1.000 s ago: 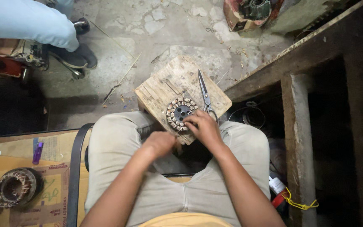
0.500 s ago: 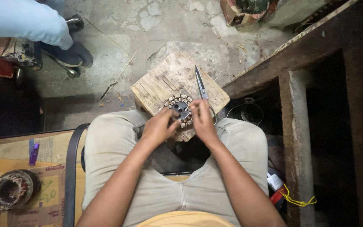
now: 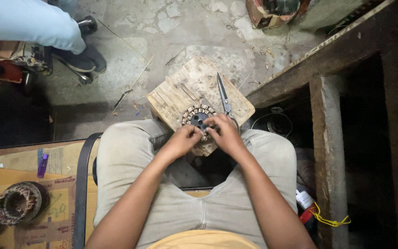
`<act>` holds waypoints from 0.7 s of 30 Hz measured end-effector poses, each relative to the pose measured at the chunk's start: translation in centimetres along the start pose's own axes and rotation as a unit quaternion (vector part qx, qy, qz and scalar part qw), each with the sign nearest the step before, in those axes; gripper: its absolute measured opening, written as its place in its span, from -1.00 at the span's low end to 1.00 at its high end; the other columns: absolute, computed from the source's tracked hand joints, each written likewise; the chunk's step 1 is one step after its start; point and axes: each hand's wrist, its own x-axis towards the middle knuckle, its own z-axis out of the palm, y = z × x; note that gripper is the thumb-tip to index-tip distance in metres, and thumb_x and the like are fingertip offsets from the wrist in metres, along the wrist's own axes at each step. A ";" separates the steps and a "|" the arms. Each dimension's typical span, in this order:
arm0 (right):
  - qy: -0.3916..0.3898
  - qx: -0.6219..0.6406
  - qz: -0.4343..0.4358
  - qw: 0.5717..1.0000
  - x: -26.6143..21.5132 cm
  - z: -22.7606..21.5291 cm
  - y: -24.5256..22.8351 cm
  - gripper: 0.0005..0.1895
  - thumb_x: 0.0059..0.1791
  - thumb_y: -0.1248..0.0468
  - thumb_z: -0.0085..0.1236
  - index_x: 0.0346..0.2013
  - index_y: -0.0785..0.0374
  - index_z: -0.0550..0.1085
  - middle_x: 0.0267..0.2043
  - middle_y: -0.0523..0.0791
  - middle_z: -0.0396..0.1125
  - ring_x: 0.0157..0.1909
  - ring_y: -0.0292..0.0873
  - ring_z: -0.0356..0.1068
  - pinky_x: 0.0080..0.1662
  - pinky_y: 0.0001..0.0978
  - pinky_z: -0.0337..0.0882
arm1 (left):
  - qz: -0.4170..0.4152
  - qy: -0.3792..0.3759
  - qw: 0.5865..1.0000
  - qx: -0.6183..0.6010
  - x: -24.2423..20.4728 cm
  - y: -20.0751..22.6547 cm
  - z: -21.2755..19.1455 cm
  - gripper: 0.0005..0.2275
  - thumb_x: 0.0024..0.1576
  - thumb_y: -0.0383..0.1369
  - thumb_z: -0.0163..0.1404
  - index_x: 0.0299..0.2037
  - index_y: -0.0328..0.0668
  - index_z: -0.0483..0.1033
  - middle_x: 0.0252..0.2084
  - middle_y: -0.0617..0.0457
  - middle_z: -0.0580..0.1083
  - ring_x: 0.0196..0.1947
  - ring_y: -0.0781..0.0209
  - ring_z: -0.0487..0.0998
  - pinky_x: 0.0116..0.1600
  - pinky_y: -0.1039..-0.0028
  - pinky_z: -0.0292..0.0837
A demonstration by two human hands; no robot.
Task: The person sits on the floor and winds copper wire around a circular stator core placed on a wooden block. They repeatedly thread the wire through slots and pull it tight by hand, occasionally adjusting the core's position.
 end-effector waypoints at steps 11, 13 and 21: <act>-0.018 -0.125 -0.087 0.988 -0.6 -0.5 -1.4 -0.84 -0.14 0.30 0.33 -0.27 0.08 0.60 -0.15 -0.12 0.38 -0.04 0.01 0.34 -0.01 -0.18 0.31 | 0.144 0.092 0.980 0.101 -1.5 1.5 -1.7 -0.79 0.06 -0.41 0.18 -0.11 -0.16 0.53 -0.17 -0.03 0.51 -0.13 0.00 0.57 -0.04 0.29 0.46; 0.019 -0.086 -0.101 0.991 -0.4 -0.1 -1.7 -0.85 -0.06 0.36 0.25 -0.20 0.17 0.54 -0.13 -0.06 0.33 0.00 0.04 0.32 0.03 -0.17 0.30 | 0.137 0.091 0.974 0.155 -2.4 3.1 -1.7 -0.71 -0.04 -0.40 0.24 -0.12 -0.15 0.51 -0.17 -0.04 0.49 -0.12 -0.09 0.55 -0.06 0.22 0.44; 0.067 -0.018 -0.169 0.983 -0.5 -0.2 -3.4 -0.82 -0.05 0.43 0.16 -0.16 0.22 0.51 -0.11 -0.03 0.33 0.02 0.03 0.32 0.07 -0.16 0.31 | 0.208 0.202 0.930 0.224 -2.0 3.8 -0.6 -0.90 0.14 -0.41 0.15 -0.20 -0.14 0.51 -0.22 -0.02 0.53 -0.11 -0.02 0.58 -0.03 0.28 0.47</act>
